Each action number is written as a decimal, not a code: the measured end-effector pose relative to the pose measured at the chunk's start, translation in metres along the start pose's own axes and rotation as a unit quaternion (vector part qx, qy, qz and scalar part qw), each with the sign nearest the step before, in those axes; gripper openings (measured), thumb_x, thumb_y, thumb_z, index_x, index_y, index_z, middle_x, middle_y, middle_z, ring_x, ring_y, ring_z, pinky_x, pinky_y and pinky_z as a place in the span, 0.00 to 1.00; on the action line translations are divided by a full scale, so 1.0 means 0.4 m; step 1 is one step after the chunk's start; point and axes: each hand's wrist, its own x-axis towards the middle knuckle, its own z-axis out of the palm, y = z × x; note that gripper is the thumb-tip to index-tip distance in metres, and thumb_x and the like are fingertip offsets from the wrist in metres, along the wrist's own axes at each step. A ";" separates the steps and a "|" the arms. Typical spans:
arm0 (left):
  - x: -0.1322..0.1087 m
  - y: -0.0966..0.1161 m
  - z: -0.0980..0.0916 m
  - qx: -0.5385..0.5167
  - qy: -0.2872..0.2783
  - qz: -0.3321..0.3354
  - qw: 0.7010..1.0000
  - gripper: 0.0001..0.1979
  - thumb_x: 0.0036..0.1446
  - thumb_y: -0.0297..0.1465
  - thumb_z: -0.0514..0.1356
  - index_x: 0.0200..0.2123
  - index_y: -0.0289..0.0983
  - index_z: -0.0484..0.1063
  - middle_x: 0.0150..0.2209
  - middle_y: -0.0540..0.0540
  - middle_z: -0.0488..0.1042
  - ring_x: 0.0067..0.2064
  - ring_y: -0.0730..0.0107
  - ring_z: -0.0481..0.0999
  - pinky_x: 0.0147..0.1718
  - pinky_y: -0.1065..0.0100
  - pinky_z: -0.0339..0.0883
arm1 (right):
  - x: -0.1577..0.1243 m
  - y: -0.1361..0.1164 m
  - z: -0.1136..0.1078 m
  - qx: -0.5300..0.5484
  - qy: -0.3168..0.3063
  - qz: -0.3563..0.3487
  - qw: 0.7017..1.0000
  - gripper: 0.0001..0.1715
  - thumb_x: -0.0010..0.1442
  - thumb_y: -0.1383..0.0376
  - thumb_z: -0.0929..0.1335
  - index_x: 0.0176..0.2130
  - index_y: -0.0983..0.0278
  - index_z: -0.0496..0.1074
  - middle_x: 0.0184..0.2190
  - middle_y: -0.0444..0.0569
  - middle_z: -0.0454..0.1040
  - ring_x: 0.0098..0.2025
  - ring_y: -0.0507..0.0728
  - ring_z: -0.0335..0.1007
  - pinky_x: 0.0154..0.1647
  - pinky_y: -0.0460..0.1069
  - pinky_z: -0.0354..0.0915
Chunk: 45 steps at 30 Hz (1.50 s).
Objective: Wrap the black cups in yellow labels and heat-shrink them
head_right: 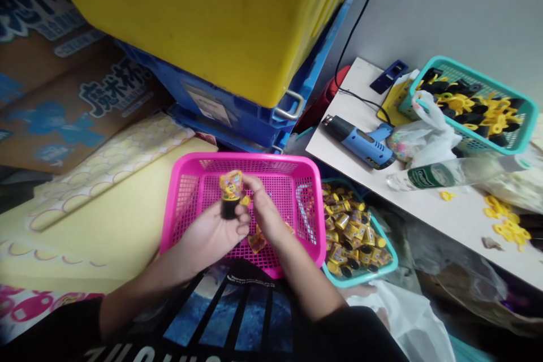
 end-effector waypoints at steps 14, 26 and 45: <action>0.001 -0.009 0.005 -0.149 -0.002 -0.118 0.982 0.14 0.62 0.24 0.50 0.23 0.34 0.64 0.16 0.55 0.56 0.16 0.81 0.60 0.18 0.78 0.53 | 0.011 0.003 0.014 0.056 -0.017 0.089 0.994 0.24 0.47 0.47 0.76 0.35 0.62 0.76 0.37 0.45 0.72 0.39 0.52 0.68 0.44 0.49 0.67; -0.014 -0.001 0.000 0.000 0.008 0.019 1.000 0.12 0.66 0.39 0.52 0.42 0.37 0.69 0.23 0.51 0.67 0.21 0.77 0.65 0.17 0.77 0.53 | 0.010 -0.020 -0.014 0.061 -0.037 0.100 0.992 0.40 0.40 0.54 0.80 0.50 0.60 0.67 0.41 0.47 0.71 0.37 0.52 0.70 0.39 0.49 0.70; -0.013 -0.017 0.006 -0.112 -0.038 -0.107 0.987 0.15 0.64 0.39 0.55 0.33 0.32 0.70 0.18 0.57 0.56 0.14 0.85 0.53 0.12 0.80 0.45 | -0.006 0.019 -0.002 -0.038 -0.082 -0.015 0.996 0.25 0.53 0.45 0.72 0.42 0.60 0.75 0.43 0.50 0.72 0.52 0.61 0.66 0.56 0.59 0.62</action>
